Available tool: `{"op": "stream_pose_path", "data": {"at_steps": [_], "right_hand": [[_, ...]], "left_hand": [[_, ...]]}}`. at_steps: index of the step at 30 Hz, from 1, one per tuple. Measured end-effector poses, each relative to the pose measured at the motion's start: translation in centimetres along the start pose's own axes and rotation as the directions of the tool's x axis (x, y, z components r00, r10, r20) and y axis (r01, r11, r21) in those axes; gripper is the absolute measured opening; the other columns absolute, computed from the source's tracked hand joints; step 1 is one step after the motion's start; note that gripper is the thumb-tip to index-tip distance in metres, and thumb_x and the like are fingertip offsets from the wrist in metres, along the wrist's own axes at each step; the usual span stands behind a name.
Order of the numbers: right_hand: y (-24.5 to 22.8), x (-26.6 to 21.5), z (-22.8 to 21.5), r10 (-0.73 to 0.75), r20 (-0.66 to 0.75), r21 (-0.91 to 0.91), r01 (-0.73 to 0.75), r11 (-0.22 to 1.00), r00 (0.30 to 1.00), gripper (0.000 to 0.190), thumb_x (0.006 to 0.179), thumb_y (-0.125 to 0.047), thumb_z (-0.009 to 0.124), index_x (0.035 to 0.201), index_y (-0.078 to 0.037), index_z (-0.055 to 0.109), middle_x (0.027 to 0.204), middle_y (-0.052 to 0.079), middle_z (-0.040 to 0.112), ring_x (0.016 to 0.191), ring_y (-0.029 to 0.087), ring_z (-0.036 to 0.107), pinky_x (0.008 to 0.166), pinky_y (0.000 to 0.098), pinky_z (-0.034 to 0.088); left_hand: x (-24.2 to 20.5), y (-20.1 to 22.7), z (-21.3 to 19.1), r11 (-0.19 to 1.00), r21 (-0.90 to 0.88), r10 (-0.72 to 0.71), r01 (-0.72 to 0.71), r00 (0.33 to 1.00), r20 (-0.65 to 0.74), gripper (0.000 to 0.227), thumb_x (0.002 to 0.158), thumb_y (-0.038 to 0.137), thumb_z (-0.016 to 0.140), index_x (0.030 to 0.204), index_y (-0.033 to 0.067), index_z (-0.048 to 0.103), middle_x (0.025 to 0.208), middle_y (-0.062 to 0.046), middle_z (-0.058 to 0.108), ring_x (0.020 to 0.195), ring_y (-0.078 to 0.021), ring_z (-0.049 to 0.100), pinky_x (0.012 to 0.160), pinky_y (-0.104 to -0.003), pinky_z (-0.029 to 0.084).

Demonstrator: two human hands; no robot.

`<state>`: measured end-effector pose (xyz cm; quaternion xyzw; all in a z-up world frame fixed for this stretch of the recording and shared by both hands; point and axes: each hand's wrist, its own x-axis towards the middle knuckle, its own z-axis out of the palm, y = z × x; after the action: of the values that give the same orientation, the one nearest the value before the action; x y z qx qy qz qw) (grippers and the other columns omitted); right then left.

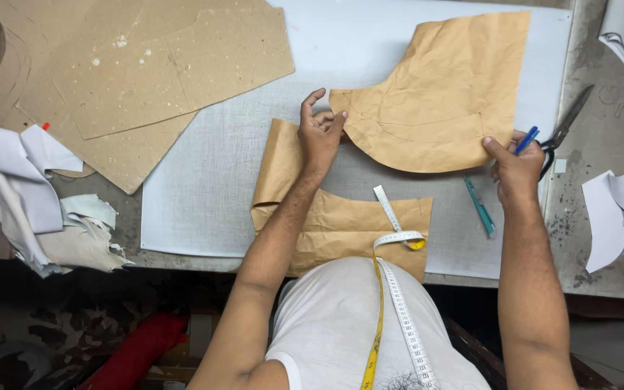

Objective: The person measures and marks lines on a brown paper pattern using a measuring tape, pen, and utility knife. They then place a cardboard template over the paper and trace its outline before cutting along the marked lines to separate the pattern piece.

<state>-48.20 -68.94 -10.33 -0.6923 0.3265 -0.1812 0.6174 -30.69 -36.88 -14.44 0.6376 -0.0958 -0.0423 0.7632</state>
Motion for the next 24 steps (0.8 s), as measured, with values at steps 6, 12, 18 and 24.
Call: {"op": "stream_pose_path", "data": {"at_steps": [6, 12, 18, 24], "right_hand": [[2.7, 1.4, -3.6, -0.137, -0.044, -0.500, 0.097, 0.861, 0.990, 0.038, 0.096, -0.014, 0.080, 0.130, -0.006, 0.067, 0.102, 0.006, 0.069, 0.084, 0.010, 0.063, 0.069, 0.0264, 0.052], [9.0, 2.2, -13.7, -0.408, -0.113, -0.700, 0.219, 0.680, 0.906, 0.029, 0.103, 0.000, 0.055, 0.126, 0.005, 0.072, 0.123, 0.021, 0.063, 0.111, 0.030, 0.065, 0.098, 0.0426, 0.052], [11.1, 2.7, -18.0, -0.321, -0.114, -0.820, 0.093, 0.565, 0.940, 0.037, 0.101, 0.000, 0.063, 0.137, 0.008, 0.063, 0.122, 0.026, 0.058, 0.110, 0.039, 0.063, 0.096, 0.0484, 0.051], [8.3, 0.9, -15.7, -0.538, -0.044, -0.898, 0.203, 0.391, 0.842, 0.044, 0.087, 0.002, 0.076, 0.130, 0.004, 0.065, 0.125, 0.018, 0.058, 0.107, 0.031, 0.066, 0.091, 0.0420, 0.057]], "left_hand": [[-1.6, -0.8, -0.6, 0.735, 0.675, 0.042, -0.064, 0.998, 0.049, 0.066, 0.095, 0.015, 0.074, 0.150, 0.0115, 0.038, 0.103, -0.007, 0.072, 0.092, -0.0169, 0.070, 0.081, -0.031, 0.059], [-2.4, -3.2, -1.0, 0.246, 0.926, 0.343, -0.286, 0.919, 0.193, 0.042, 0.094, 0.029, 0.078, 0.131, 0.0158, 0.064, 0.131, -0.011, 0.057, 0.116, -0.0247, 0.051, 0.098, -0.045, 0.045], [-3.8, -5.4, -0.6, 0.079, 0.950, 0.324, -0.304, 0.909, 0.263, 0.040, 0.098, 0.033, 0.073, 0.133, 0.0141, 0.069, 0.149, -0.005, 0.055, 0.130, -0.0229, 0.050, 0.111, -0.048, 0.038], [-4.3, -4.6, -0.8, 0.181, 0.926, 0.314, -0.331, 0.912, 0.264, 0.054, 0.099, 0.048, 0.070, 0.136, 0.0090, 0.066, 0.148, -0.010, 0.054, 0.133, -0.0266, 0.048, 0.113, -0.052, 0.035]]}}
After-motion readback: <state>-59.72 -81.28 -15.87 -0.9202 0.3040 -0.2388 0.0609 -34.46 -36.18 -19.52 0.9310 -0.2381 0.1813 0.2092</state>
